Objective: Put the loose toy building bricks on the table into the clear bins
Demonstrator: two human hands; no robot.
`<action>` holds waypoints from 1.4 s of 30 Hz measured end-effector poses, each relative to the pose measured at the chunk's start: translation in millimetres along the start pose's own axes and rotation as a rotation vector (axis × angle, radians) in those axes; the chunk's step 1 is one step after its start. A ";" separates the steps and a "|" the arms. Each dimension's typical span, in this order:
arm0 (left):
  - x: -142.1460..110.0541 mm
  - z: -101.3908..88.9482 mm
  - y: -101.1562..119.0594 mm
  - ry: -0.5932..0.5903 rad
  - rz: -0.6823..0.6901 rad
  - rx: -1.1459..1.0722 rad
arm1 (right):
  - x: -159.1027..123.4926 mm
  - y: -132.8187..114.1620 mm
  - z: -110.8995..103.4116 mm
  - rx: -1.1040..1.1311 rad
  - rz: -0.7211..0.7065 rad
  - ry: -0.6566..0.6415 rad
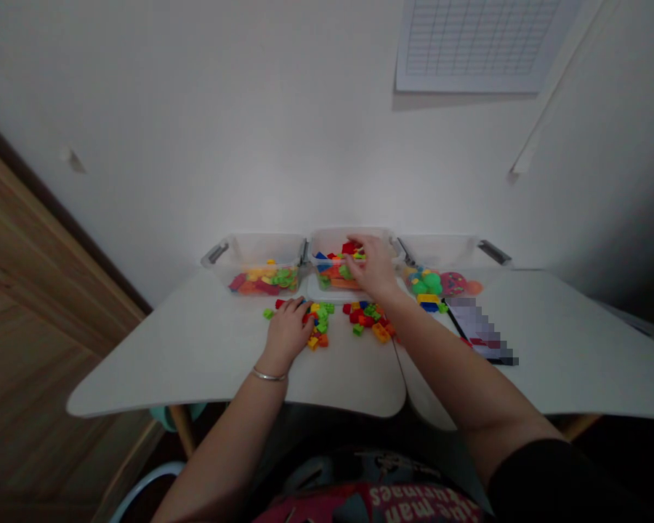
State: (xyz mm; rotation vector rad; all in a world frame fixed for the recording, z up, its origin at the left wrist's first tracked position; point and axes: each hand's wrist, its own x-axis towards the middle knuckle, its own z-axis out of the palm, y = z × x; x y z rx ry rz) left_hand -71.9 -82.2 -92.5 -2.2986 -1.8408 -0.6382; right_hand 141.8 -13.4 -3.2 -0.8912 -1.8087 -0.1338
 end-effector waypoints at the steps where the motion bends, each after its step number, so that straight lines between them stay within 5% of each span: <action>1: 0.1 -0.2 0.1 0.002 -0.002 0.001 | 10.4 5.2 -0.1 -0.011 0.019 -0.002; 9: 0.4 -1.8 1.8 -0.008 -0.014 0.008 | 45.3 43.8 17.6 -0.108 0.423 -0.017; 16: 0.3 0.0 0.8 -0.021 -0.016 0.006 | 51.3 50.4 25.8 -0.080 0.584 -0.360; 20: 0.6 0.5 0.6 -0.021 -0.024 0.009 | 51.9 51.5 27.5 -0.050 0.618 -0.423; 27: 0.5 1.6 0.3 -0.016 -0.015 0.013 | 42.8 44.3 21.4 -0.047 0.510 -0.212; 33: 0.2 1.2 0.5 -0.015 -0.021 0.003 | 25.5 26.0 10.9 -0.094 0.205 -0.100; 39: -0.4 -1.5 1.2 -0.012 -0.008 0.006 | -30.1 -11.9 17.1 -0.080 -0.057 -0.242; 42: -0.7 -2.0 1.4 -0.013 -0.007 0.001 | -60.2 -23.3 27.0 -0.109 -0.037 -0.369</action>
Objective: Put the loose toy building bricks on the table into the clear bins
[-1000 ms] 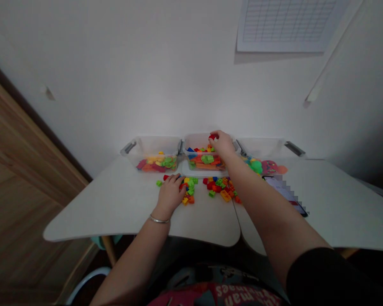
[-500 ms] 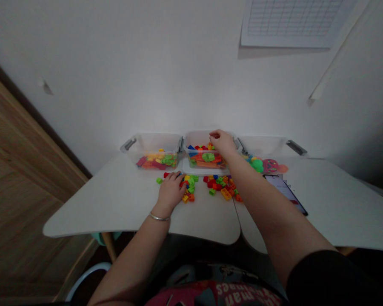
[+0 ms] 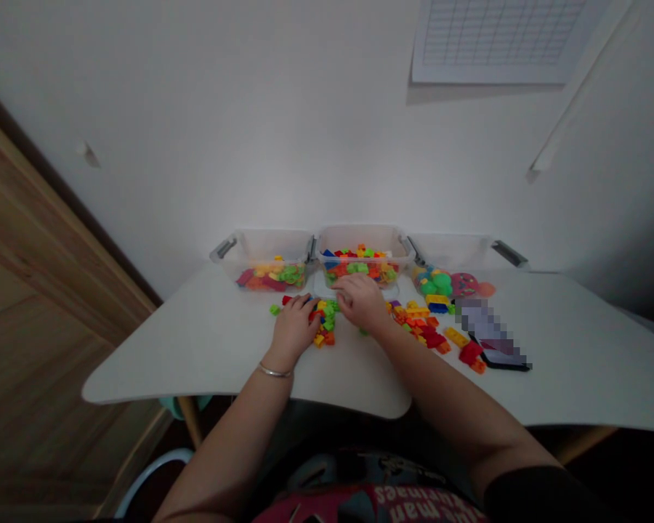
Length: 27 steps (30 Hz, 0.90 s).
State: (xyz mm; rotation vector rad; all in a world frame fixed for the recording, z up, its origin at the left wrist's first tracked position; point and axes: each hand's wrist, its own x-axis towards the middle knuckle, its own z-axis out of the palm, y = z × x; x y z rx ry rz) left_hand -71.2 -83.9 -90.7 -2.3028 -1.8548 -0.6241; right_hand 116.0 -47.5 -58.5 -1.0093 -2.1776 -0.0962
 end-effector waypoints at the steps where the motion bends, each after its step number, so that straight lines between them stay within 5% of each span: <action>1: 0.0 0.2 -0.1 0.000 0.000 -0.001 | -6.2 -2.4 5.8 -0.018 0.021 -0.041; 8: 0.8 4.8 -2.3 0.028 0.013 0.003 | -25.7 -6.1 27.5 -0.141 0.036 -0.188; 27: 1.2 3.1 -1.6 0.007 0.001 -0.004 | -29.0 -8.2 27.7 -0.248 0.146 -0.247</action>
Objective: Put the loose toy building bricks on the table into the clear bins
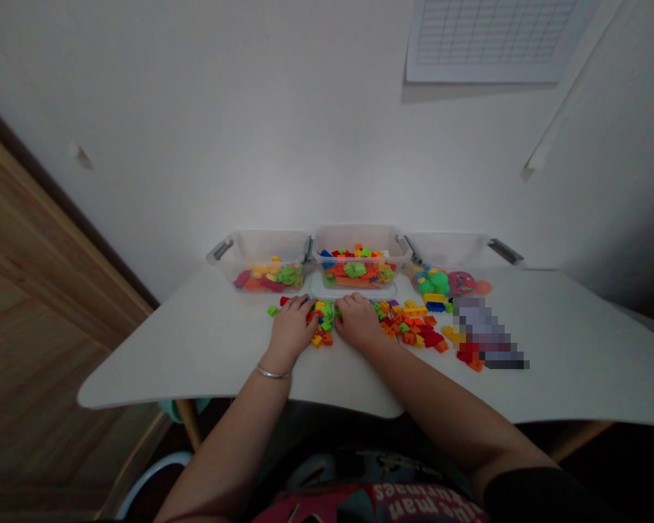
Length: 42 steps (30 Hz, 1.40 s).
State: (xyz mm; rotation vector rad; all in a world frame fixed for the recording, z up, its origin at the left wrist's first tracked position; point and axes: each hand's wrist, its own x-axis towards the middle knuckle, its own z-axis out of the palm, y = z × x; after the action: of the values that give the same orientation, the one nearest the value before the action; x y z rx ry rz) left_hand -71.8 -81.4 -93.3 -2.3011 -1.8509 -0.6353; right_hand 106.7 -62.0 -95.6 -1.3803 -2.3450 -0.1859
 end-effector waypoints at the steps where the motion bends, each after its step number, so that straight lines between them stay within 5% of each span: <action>1: 0.1 0.0 0.0 -0.001 0.001 -0.002 | -0.1 0.5 0.6 0.010 -0.010 0.001; 9: 0.1 -0.3 -0.3 -0.004 -0.002 -0.007 | 0.4 3.3 2.7 0.093 -0.046 0.017; 18: 0.4 -1.6 0.5 -0.026 -0.010 -0.011 | 8.1 5.1 -13.6 0.370 -0.090 0.456; 26: 0.8 -4.5 2.3 -0.030 -0.019 -0.006 | 67.2 41.6 -66.9 0.439 0.063 0.736; 31: 0.5 -3.4 1.6 -0.015 -0.019 -0.003 | 105.0 71.9 -78.3 0.407 0.160 0.717; 36: 0.9 -1.9 0.2 -0.018 -0.007 -0.004 | 113.1 77.8 -74.3 0.320 0.284 0.679; 42: 1.2 -2.5 1.2 -0.011 -0.006 0.001 | 117.7 80.1 -73.8 0.252 0.454 0.319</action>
State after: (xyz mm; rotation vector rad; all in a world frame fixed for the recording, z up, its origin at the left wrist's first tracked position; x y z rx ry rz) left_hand -71.0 -81.5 -90.4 -2.3040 -1.8627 -0.6235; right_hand 146.2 49.7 12.4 -1.5764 -1.6863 0.0225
